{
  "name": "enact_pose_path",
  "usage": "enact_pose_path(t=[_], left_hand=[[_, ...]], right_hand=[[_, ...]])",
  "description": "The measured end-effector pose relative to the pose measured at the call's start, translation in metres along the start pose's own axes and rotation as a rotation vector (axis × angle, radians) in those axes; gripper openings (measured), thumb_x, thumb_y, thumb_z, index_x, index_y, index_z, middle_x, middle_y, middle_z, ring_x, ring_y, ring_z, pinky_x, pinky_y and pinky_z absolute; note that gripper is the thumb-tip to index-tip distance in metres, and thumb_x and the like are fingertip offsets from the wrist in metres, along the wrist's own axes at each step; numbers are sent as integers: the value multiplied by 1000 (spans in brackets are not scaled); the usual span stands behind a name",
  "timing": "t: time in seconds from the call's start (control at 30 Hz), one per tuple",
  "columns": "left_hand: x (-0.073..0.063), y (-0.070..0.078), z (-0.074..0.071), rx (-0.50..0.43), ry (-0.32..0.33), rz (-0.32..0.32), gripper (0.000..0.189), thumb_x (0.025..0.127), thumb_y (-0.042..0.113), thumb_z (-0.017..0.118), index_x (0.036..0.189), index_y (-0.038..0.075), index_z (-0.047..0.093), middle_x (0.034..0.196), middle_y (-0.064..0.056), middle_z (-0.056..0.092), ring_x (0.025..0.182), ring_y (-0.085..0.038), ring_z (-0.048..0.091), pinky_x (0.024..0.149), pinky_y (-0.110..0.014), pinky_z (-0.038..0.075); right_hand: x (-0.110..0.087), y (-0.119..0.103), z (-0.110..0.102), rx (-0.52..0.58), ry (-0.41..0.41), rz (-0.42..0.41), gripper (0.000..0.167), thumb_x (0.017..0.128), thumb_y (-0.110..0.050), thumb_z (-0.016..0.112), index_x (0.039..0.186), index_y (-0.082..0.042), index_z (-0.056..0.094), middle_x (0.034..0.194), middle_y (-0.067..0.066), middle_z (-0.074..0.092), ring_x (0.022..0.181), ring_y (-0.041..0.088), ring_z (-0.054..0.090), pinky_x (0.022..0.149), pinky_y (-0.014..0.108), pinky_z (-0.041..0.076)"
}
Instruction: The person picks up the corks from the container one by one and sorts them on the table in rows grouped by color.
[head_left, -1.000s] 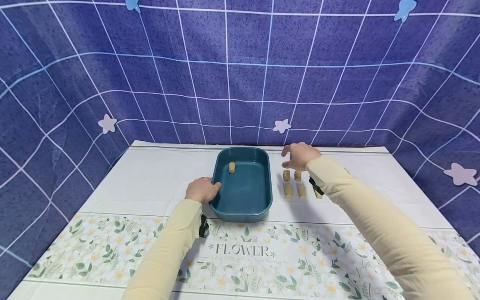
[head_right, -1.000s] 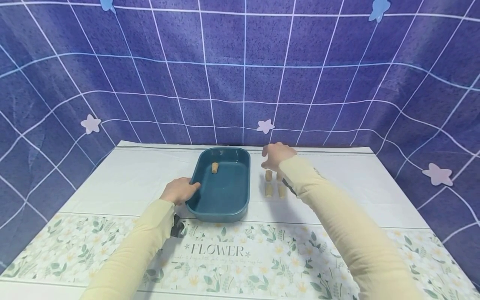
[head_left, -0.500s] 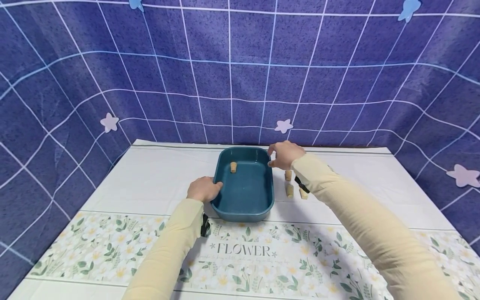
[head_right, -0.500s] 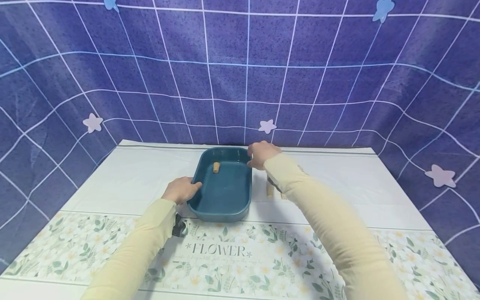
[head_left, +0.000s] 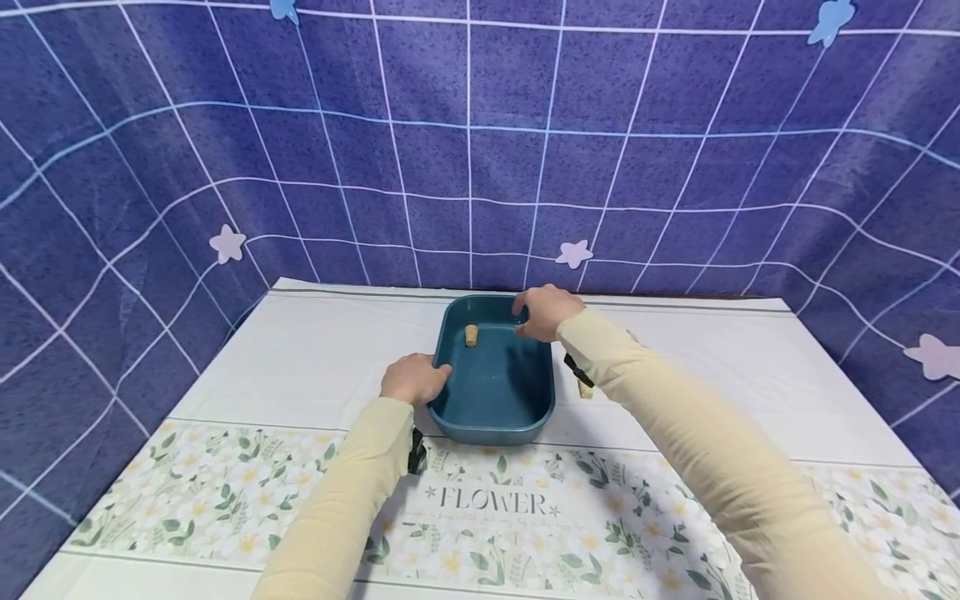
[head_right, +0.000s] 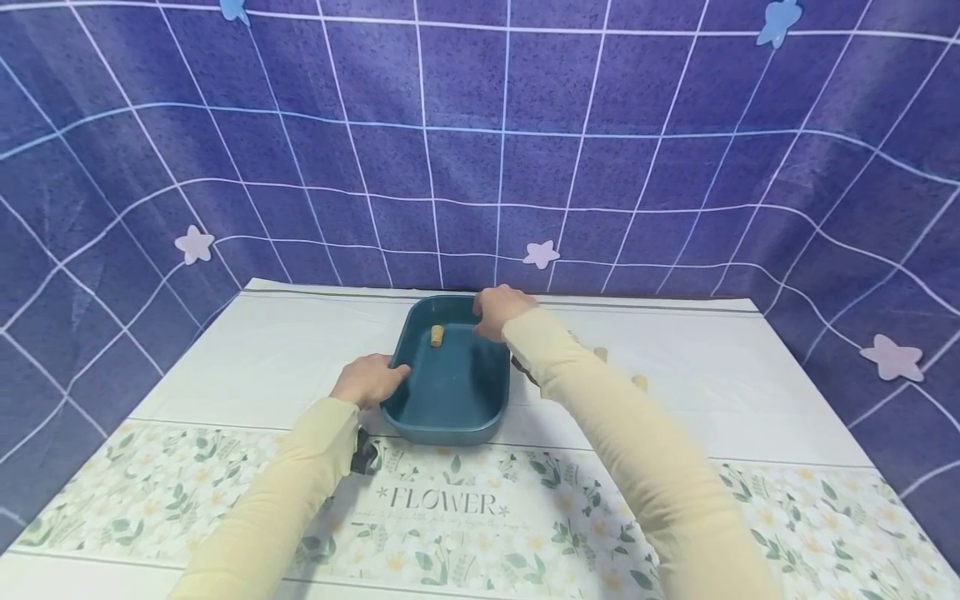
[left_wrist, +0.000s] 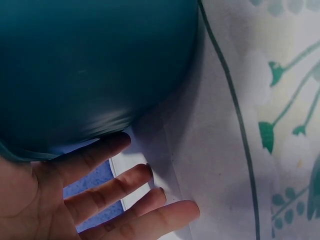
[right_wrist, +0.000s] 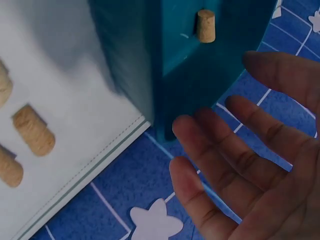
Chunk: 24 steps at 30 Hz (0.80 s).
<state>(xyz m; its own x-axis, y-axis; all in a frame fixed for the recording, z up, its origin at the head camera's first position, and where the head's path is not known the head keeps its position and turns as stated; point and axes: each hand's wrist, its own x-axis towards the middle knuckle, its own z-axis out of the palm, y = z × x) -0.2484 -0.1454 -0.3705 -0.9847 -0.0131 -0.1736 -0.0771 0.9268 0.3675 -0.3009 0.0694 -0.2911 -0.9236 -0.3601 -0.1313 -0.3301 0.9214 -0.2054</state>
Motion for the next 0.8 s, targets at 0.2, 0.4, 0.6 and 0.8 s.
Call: enact_pose_path(t=[0.2, 0.4, 0.6, 0.8], left_hand=[[0, 1, 0, 8, -2, 3, 47, 107, 31, 44, 138, 0, 62, 130, -20, 65, 107, -34, 64, 98, -48, 50], [-2, 3, -2, 18, -5, 8, 46, 108, 32, 44, 136, 1, 64, 130, -20, 65, 109, -35, 64, 98, -48, 50], [-3, 3, -3, 24, -4, 3, 44, 108, 33, 45, 132, 3, 67, 124, -18, 67, 101, -32, 64, 92, -46, 51], [-1, 0, -2, 23, 5, 12, 39, 108, 32, 45, 116, 6, 72, 113, -16, 69, 96, -31, 64, 88, -45, 51]], right_hand=[[7, -12, 5, 8, -31, -18, 44, 97, -30, 71, 137, -13, 65, 142, 17, 58, 127, 34, 57, 100, 45, 50], [13, -24, 11, 0, -29, -42, 43, 96, -28, 72, 136, -12, 66, 140, 13, 60, 128, 30, 57, 103, 42, 48], [25, -36, 19, 3, -48, -39, 43, 98, -27, 70, 137, -10, 64, 142, 11, 60, 127, 28, 57, 105, 39, 47], [40, -45, 29, 28, -73, -17, 44, 98, -27, 70, 138, -11, 63, 142, 14, 57, 128, 31, 56, 103, 45, 48]])
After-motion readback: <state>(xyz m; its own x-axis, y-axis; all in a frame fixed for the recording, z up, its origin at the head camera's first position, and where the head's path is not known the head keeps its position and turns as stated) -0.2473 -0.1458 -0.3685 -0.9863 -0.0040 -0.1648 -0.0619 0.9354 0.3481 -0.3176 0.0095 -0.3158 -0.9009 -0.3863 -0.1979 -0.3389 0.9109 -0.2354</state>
